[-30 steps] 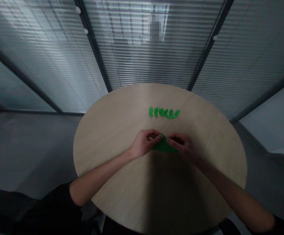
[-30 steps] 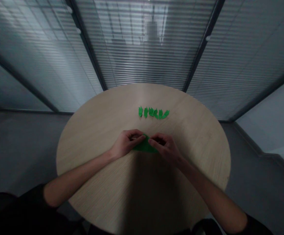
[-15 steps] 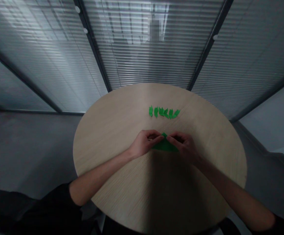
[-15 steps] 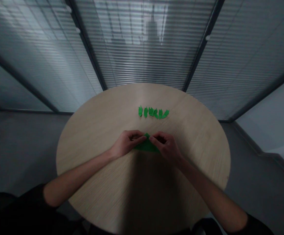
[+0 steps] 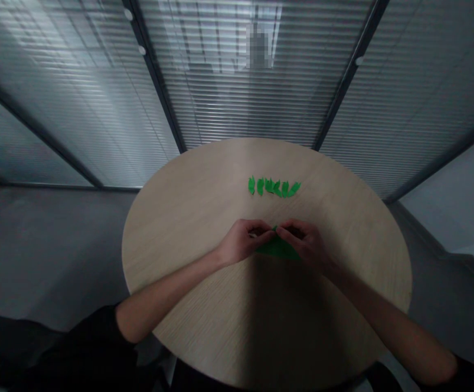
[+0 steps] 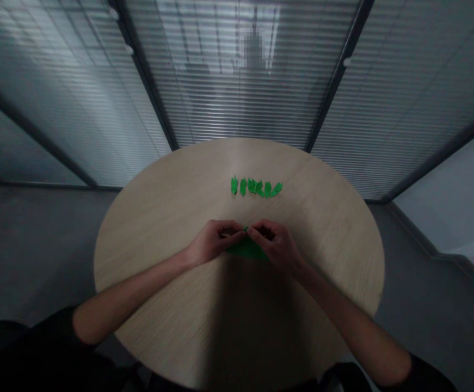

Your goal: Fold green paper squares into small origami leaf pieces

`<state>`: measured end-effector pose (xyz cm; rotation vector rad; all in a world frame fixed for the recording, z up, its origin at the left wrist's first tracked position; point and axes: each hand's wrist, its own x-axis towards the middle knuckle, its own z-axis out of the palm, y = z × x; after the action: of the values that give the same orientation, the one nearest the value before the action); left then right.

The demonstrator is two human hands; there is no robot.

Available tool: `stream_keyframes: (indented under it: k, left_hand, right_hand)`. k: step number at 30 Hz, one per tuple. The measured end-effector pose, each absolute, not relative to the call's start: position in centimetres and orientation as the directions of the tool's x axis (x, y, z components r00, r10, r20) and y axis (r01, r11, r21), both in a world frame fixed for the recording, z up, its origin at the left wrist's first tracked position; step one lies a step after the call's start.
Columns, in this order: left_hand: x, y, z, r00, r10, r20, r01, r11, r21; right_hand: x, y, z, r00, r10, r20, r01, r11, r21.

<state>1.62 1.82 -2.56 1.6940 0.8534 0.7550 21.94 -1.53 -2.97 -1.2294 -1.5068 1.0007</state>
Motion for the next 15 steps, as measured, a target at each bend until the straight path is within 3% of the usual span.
stream_keyframes:
  k: [15]
  left_hand:
    - [0.1,3.5,-2.1,0.638,0.761,-0.121,0.306,-0.106,0.946]
  right_hand:
    - [22.5,-0.7,-3.2,0.082,0.982,0.172,0.295,0.141,-0.945]
